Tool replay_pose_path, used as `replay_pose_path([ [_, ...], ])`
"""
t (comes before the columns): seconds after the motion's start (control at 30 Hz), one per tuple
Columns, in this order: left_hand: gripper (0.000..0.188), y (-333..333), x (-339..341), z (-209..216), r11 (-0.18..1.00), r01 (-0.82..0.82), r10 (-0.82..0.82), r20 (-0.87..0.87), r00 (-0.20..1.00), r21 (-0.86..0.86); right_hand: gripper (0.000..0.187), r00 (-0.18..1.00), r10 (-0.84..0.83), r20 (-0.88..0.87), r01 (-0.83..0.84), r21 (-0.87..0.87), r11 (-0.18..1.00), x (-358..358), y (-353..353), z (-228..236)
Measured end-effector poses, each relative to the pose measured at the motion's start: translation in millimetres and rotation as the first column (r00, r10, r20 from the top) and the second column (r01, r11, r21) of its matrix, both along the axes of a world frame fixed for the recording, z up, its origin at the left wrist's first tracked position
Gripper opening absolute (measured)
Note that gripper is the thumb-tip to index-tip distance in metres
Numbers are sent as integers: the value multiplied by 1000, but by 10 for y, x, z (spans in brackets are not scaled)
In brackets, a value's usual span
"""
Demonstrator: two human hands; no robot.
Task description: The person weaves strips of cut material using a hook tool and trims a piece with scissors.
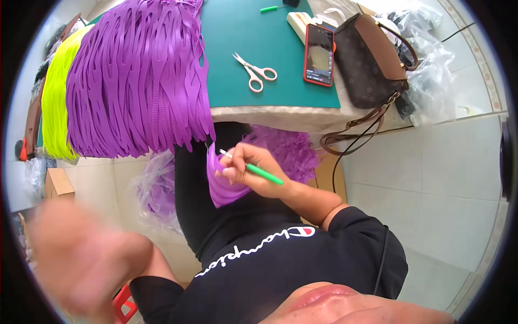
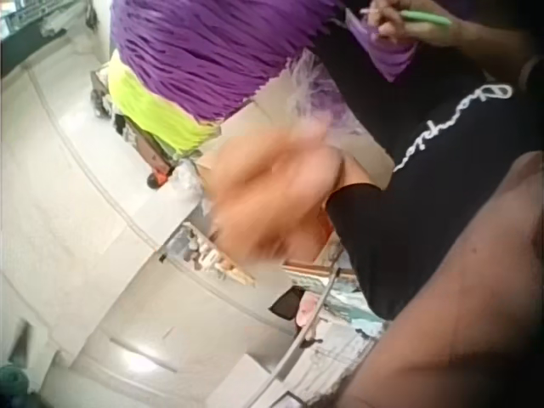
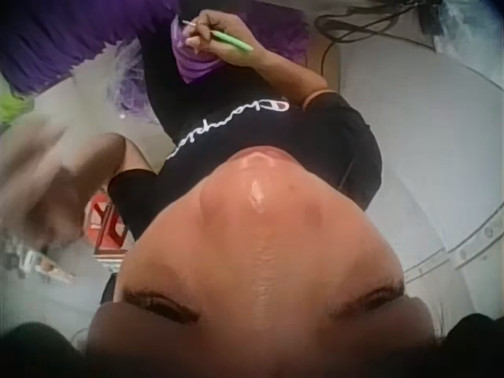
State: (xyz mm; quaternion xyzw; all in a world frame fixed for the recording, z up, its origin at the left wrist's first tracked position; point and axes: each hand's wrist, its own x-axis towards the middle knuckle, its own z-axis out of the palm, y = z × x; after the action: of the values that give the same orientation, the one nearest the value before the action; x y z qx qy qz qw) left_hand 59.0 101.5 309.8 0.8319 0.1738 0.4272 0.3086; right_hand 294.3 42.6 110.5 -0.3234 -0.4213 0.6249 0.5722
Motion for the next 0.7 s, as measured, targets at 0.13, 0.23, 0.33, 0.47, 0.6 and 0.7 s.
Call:
replay_pose_path([
  [0.13,49,144,-7,-1391,878,-233,-237,-804,546,-417,23,1000,6,-10,-5,92,996,-37,84,59],
  [0.23,90,65,-49,-2416,562,0,-571,-388,723,-827,23,998,-13,69,0,192,981,-52,117,141],
  [0.33,105,-168,281,-2702,236,345,-265,282,922,-908,23,982,42,183,-82,219,972,-17,170,133],
  [0.47,87,-182,503,-2608,137,579,109,594,797,-803,26,967,-46,250,12,134,991,-43,190,149],
  [0.6,66,-174,458,-2495,-81,758,210,732,647,-647,28,974,-29,224,12,77,997,-8,205,156],
  [0.7,57,-175,464,-2303,16,598,213,587,781,-801,27,954,15,299,-39,75,996,46,215,91],
])
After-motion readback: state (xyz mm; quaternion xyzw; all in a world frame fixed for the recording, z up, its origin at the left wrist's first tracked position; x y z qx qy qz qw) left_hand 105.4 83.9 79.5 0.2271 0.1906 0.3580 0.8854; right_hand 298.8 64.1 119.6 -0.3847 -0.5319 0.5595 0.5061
